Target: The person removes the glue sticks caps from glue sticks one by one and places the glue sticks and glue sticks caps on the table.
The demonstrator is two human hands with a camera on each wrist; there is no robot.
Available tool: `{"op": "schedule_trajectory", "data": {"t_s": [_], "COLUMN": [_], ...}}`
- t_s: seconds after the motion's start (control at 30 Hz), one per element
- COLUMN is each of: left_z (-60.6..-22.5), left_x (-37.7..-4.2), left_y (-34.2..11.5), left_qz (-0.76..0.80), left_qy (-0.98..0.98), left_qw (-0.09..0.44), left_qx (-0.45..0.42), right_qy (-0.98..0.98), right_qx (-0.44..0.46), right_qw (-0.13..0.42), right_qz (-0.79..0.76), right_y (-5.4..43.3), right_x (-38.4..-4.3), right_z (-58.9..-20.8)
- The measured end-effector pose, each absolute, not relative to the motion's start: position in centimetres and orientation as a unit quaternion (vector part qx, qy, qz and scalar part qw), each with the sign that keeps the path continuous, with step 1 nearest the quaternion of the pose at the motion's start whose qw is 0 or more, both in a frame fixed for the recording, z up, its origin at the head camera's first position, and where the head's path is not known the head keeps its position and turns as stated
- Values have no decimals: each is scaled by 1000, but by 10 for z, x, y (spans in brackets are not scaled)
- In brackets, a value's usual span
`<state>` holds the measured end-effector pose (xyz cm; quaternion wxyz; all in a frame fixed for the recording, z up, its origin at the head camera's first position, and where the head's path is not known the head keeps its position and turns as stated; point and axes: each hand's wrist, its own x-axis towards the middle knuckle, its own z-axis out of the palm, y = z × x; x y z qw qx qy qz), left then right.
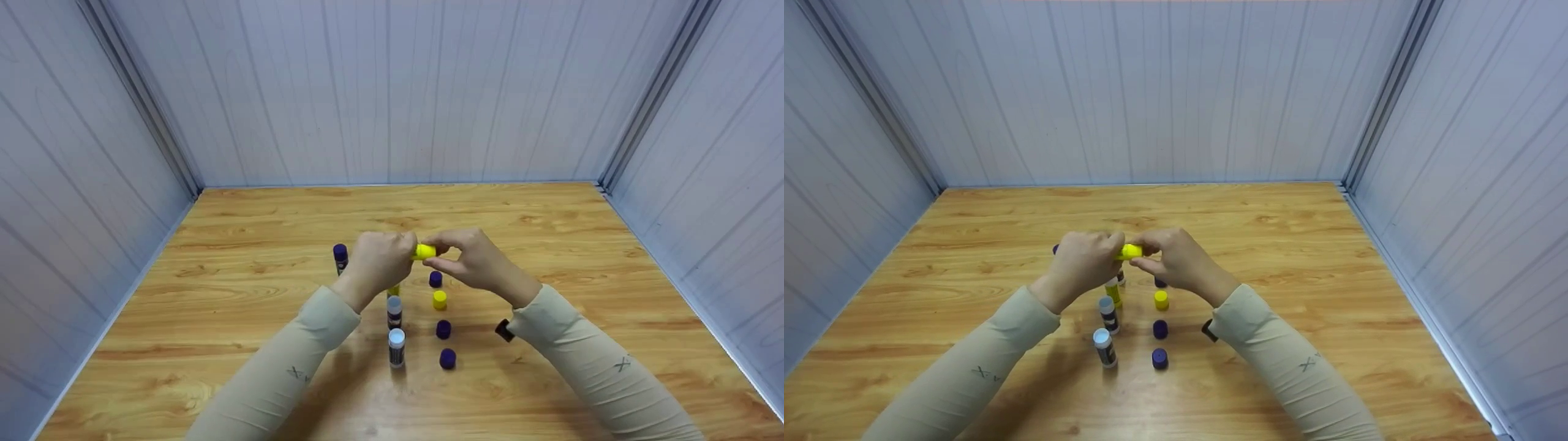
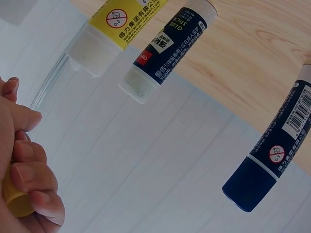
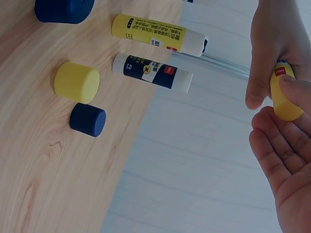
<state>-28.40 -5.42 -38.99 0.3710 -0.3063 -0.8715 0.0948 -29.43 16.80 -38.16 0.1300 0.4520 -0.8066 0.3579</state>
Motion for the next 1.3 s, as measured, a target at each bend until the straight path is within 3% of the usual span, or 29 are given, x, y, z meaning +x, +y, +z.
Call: {"op": "schedule_trajectory", "data": {"t_s": [0.27,0.7,1.03,1.3], "left_z": [-387,-385,-380,-376], "left_x": [-287,-294,-291,-291], "left_y": [-64,-84,-87,-90], "left_qz": [69,31,-25,-116], "left_qy": [-905,-898,-915,-921], "left_qw": [302,342,303,271], "left_qx": [-290,-276,-266,-254], "right_qy": [-823,-848,-867,-889], "right_qx": [438,396,383,362], "right_qw": [155,164,140,86], "right_qz": [328,310,284,265], "right_y": [180,202,200,194], "right_x": [-298,-308,-319,-332], "right_z": [-381,-385,-389,-390]}}
